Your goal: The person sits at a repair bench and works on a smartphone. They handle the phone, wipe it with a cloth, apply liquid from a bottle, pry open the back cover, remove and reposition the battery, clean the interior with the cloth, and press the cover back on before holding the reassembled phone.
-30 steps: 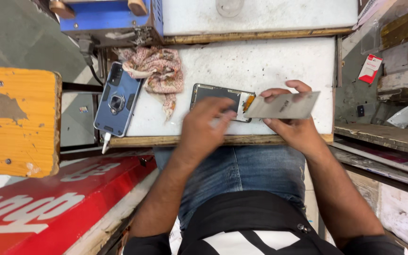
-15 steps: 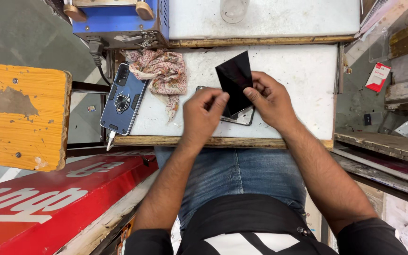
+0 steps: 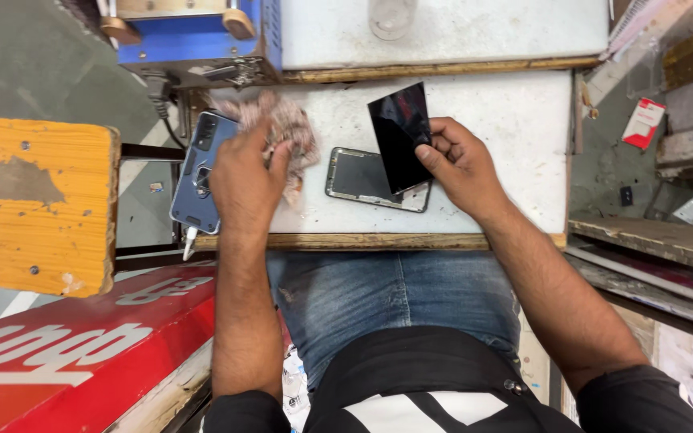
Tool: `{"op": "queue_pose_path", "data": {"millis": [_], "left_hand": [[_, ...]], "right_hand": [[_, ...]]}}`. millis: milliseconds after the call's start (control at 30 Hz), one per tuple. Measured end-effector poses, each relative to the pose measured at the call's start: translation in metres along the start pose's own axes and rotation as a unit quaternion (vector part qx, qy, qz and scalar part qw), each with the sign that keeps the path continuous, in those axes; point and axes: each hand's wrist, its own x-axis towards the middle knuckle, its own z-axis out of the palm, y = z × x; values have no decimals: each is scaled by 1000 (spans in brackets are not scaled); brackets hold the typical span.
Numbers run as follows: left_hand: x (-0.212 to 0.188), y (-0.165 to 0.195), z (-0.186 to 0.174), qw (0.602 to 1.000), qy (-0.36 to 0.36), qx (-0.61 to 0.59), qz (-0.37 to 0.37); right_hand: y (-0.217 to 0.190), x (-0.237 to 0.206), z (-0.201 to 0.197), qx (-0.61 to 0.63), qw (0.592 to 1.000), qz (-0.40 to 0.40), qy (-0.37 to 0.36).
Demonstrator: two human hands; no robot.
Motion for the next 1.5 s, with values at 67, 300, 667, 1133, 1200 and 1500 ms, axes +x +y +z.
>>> {"op": "queue_pose_path", "data": {"millis": [67,300,667,1133,1200,1500], "left_hand": [[-11,0,-10,984,-83,-139,-71],[-37,68,12,849,-183,-452,-204],[-50,122,40,888,-86,-426,-149],[-7,113,46,813,-90,-542,-190],[3,107,47,806,-78,-555,-190],[23,27,-24,759,91,-630,-139]], "right_hand": [[0,0,1,5,1000,1,-2],[8,-1,-2,-19,1000,-6,4],[13,-7,-11,36,999,-19,0],[8,-9,-7,-32,999,-19,-14],[5,-9,-5,-29,999,-12,-15],[-3,-12,-3,-123,992,-9,0]]}}
